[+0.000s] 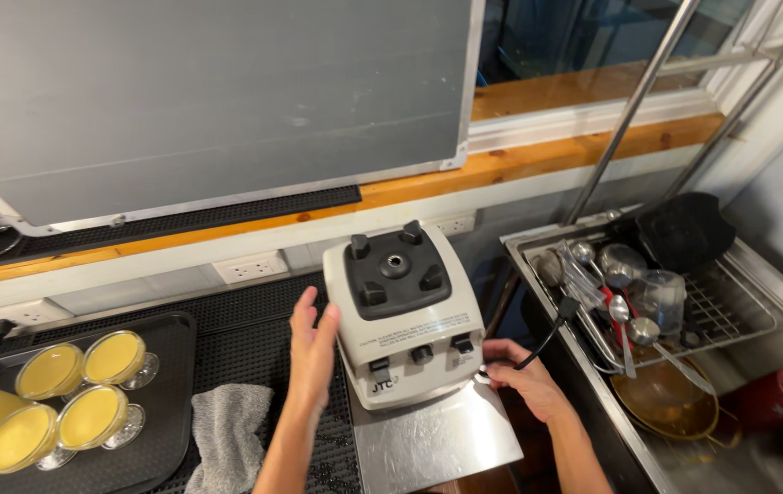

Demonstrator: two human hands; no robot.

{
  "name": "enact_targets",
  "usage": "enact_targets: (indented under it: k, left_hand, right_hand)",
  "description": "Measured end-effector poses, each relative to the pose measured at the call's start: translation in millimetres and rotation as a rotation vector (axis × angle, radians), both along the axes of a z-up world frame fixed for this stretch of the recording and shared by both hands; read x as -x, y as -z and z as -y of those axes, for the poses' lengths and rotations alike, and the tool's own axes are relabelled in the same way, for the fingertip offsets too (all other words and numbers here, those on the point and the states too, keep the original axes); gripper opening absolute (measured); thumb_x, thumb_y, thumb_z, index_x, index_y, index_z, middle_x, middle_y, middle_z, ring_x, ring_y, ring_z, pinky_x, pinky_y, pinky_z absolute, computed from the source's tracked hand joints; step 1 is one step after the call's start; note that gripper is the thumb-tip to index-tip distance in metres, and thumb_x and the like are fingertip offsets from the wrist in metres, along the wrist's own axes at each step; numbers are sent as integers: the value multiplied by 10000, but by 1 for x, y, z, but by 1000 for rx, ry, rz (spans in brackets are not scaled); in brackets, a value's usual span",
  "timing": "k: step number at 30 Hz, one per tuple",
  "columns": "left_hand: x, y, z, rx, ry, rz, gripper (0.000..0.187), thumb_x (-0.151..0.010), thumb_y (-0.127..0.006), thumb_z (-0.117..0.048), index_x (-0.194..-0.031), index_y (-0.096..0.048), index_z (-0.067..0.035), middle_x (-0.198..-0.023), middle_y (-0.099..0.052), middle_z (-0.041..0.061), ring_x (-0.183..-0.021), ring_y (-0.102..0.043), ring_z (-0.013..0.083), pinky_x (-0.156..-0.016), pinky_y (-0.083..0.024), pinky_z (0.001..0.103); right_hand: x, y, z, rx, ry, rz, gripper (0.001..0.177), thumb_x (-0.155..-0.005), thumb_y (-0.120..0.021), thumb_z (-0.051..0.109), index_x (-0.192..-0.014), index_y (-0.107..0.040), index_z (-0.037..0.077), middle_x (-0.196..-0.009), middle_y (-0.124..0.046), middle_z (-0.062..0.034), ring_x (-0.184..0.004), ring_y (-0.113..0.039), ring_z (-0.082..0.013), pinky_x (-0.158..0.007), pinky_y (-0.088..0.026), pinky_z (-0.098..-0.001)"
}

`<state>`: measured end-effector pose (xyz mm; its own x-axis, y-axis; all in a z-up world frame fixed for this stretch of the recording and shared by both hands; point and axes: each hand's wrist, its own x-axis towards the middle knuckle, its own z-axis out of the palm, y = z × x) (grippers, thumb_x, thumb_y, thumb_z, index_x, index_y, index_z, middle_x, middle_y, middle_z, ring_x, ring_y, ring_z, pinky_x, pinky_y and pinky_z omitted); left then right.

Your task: The person wipes a countertop, moves a blender base, assembles the blender jar, retrieves a cocoa powder container, and scoops ice into a measuring cup. The person does not blend or pour any mixture in this clip.

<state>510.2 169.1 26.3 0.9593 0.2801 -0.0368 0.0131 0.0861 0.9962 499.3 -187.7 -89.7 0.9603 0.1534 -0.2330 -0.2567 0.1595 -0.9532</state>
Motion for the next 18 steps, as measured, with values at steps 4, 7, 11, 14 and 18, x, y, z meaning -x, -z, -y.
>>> enact_targets:
  k: [4, 7, 11, 14, 18]
  left_hand:
    - [-17, -20, -4, -524, -16, 258, 748, -954, -609, -431, -1518, -391, 9, -1606, -314, 275, -1506, -300, 391, -1216, -257, 475]
    - [-43, -46, 1, -743, 10, 365, 774, -939, -625, -484, -1481, -459, 42, -1578, -348, 313, -1487, -309, 424, -1196, -259, 488]
    - [-91, -75, 36, -1091, 114, 509, 806, -942, -593, -607, -1384, -564, 66, -1470, -488, 337, -1403, -425, 454, -1158, -309, 532]
    - [-132, -90, 75, -1264, 265, 364, 862, -905, -555, -697, -1334, -609, 49, -1371, -588, 291, -1293, -541, 435, -1080, -403, 542]
    - [-167, -100, 116, -1348, 515, -51, 868, -833, -548, -780, -1248, -695, -32, -1296, -673, 197, -1245, -611, 366, -1045, -454, 543]
  right_hand:
    - [3, 9, 10, 75, -55, -107, 313, -891, -704, 109, -1193, -712, 24, -1004, -744, -84, -812, -684, -187, -752, -568, -320]
    - [1, 18, -1, -110, -96, 60, 354, -810, -740, -39, -1157, -682, -2, -1058, -724, -65, -939, -706, -159, -884, -569, -300]
    - [-7, 29, -21, -291, 173, -45, 291, -851, -691, -35, -1137, -659, 7, -1053, -701, -81, -896, -702, -201, -833, -585, -391]
    - [-11, 31, -27, -438, 213, 23, 337, -813, -678, -89, -1130, -643, 18, -1084, -708, -81, -947, -721, -196, -887, -591, -362]
    - [-21, 28, -37, -356, 263, 160, 272, -863, -681, -105, -1125, -660, -35, -1029, -733, -114, -933, -703, -181, -863, -570, -325]
